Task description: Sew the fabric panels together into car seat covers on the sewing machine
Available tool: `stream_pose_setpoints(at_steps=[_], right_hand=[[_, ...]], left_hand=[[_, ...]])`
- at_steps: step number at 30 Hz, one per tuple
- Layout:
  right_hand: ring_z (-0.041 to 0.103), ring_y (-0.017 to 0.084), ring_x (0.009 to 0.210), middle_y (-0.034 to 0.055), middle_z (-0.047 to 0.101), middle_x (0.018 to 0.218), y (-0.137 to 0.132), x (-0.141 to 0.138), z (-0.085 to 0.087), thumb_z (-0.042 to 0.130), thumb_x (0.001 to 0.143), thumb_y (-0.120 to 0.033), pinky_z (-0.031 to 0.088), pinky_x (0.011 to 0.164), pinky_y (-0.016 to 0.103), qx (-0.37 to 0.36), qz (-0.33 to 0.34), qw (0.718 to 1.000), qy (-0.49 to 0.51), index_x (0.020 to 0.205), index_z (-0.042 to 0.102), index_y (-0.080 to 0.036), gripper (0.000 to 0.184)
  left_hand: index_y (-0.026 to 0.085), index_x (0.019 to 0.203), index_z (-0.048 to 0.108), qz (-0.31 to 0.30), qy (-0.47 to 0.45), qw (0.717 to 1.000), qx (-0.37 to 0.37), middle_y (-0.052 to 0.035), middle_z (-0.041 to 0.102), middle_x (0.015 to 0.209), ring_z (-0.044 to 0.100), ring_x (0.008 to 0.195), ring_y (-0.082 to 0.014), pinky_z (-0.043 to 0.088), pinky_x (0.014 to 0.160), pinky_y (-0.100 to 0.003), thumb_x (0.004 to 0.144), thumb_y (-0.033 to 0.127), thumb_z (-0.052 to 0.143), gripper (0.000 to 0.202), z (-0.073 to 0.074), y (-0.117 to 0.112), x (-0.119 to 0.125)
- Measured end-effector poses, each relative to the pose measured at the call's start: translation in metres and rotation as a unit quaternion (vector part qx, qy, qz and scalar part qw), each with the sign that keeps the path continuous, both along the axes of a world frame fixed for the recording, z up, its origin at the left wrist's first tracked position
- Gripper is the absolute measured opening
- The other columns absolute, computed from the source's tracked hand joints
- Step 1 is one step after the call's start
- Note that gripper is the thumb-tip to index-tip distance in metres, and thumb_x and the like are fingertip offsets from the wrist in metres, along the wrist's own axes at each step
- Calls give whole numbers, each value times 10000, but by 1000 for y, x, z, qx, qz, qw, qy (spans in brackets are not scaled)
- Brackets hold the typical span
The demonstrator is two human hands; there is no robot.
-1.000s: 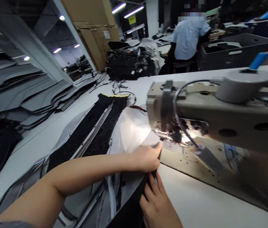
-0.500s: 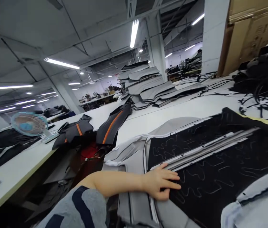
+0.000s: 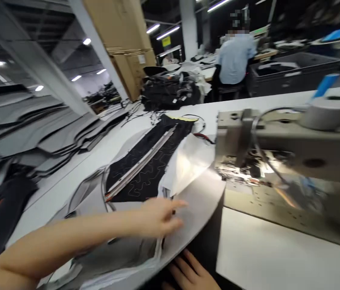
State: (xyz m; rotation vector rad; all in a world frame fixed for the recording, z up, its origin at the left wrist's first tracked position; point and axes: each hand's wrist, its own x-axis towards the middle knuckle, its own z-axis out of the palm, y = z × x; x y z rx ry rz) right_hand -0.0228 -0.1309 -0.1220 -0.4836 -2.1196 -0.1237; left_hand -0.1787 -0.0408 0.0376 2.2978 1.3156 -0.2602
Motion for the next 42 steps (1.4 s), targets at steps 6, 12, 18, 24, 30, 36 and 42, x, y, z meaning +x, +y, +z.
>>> stream_pose_setpoints(at_steps=[6,12,18,24,30,36,42], right_hand=[[581,185,780,8,609,679,2,10,14,349,917,-158,308,1044,434,-82,-62,995,10,714,622,-211,343],[592,183,813,29,624,705,-13,-11,8,352,891,-95,352,1016,366,-80,-105,985,108,746,645,-170,336],[599,167,744,20,628,682,-15,-9,0,353,853,-57,347,1040,394,-61,-125,981,137,741,636,-181,328],[613,209,885,42,650,794,-15,4,-18,488,826,-136,301,1065,509,-52,-124,990,35,828,632,-190,153],[610,228,944,50,653,813,0,15,-15,481,838,-129,311,1061,515,-46,-135,989,43,829,630,-178,157],[640,195,814,33,652,722,12,12,-5,386,849,-46,293,1082,452,-19,-153,984,90,711,610,-166,289],[638,169,757,17,652,682,12,-6,-10,396,900,-126,296,1081,379,-13,-184,973,141,755,609,-186,265]], left_hand=[[154,1480,48,-39,116,989,-86,-167,667,1008,653,851,-331,515,661,-395,753,302,476,857,-22,-12,72],[171,1484,69,48,9,988,-146,-150,640,1113,638,951,-264,512,771,-351,758,175,414,805,-48,6,79],[160,1484,71,81,-40,978,-190,-133,489,1343,530,1162,-253,469,911,-359,748,167,416,813,-53,7,88],[173,1485,88,95,-55,975,-191,-85,415,1411,476,1223,-236,456,935,-329,743,188,413,810,-57,22,95],[134,1481,112,86,-69,978,-177,-90,352,1450,432,1258,-249,443,950,-335,737,194,394,798,-60,43,105],[121,1477,116,62,-23,986,-155,-116,381,1431,437,1249,-264,441,933,-336,736,186,384,790,-52,66,120],[83,1472,64,49,53,993,-91,-191,606,1154,594,1016,-311,480,779,-366,763,197,382,786,-50,75,139]])
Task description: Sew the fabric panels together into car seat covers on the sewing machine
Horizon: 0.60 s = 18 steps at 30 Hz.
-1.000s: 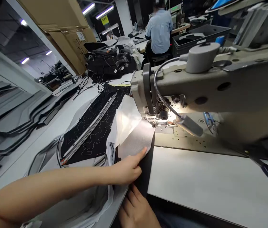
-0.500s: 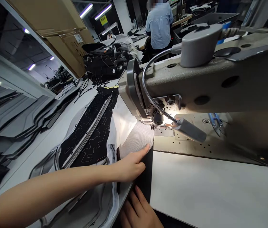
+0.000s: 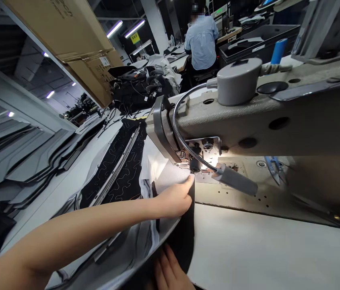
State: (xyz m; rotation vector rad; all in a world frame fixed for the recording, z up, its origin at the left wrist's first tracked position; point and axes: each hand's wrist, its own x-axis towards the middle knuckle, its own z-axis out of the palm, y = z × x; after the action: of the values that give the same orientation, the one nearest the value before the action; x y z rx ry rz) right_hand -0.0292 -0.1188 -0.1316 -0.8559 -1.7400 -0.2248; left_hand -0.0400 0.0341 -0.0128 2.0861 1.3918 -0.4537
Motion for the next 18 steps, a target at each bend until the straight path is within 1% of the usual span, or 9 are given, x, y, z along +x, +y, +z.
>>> stream_pose_setpoints(at_steps=[2,3,6,8,10,12,14,16,18], right_hand=[[632,166,740,13,649,669,-1,-2,-2,413,907,-168,295,1078,360,-5,-12,1000,0,810,619,-188,228],[629,162,732,9,653,676,-1,-1,-3,418,908,-181,298,1073,354,-7,-6,1000,-14,837,620,-193,215],[618,150,716,-10,662,709,-1,2,-6,431,904,-207,348,1032,335,-7,35,998,-56,897,616,-220,185],[614,153,714,-13,654,705,-2,1,-8,459,884,-205,393,990,343,-8,37,998,-46,922,608,-232,157],[610,163,707,-9,643,680,-4,-4,-9,477,850,-158,396,983,371,-7,20,1000,-21,899,604,-235,156],[600,169,681,-3,629,646,-4,-10,-9,461,812,-90,369,1002,398,-8,7,1000,-9,835,600,-232,200],[591,178,664,14,617,623,-3,-14,-5,439,784,-58,358,1007,411,-13,4,1000,-2,786,606,-217,231],[591,195,686,40,625,646,3,-15,1,437,785,-73,382,980,421,-29,9,1000,5,793,631,-198,231],[599,218,751,70,650,717,11,-12,8,461,809,-124,418,934,414,-57,23,998,1,846,658,-180,209]], left_hand=[[78,1467,75,2,-12,1000,8,-206,602,1147,601,993,-313,482,761,-363,773,220,385,773,2,-5,3],[85,1467,70,2,-15,1000,-1,-207,599,1150,606,978,-316,487,743,-359,774,249,405,787,4,-9,3],[131,1471,43,12,4,998,-60,-182,614,1131,633,904,-309,503,669,-343,746,312,476,864,13,-21,-1],[144,1470,86,15,11,997,-80,-171,607,1157,631,932,-290,506,684,-324,748,274,460,823,18,-26,-4],[116,1467,114,7,14,997,-82,-193,579,1201,611,999,-287,503,728,-317,747,216,434,794,21,-26,-4],[74,1466,94,-9,29,996,-84,-227,565,1207,599,1025,-307,500,742,-329,752,201,425,797,20,-25,-2],[57,1466,67,-15,51,996,-78,-241,574,1183,602,1013,-330,497,736,-351,760,202,418,801,17,-22,2],[62,1466,67,-19,63,996,-61,-239,582,1169,602,1007,-343,492,732,-365,764,197,413,794,13,-17,5],[63,1465,66,-22,63,997,-46,-237,589,1155,603,999,-348,487,722,-369,759,187,413,796,9,-11,9]])
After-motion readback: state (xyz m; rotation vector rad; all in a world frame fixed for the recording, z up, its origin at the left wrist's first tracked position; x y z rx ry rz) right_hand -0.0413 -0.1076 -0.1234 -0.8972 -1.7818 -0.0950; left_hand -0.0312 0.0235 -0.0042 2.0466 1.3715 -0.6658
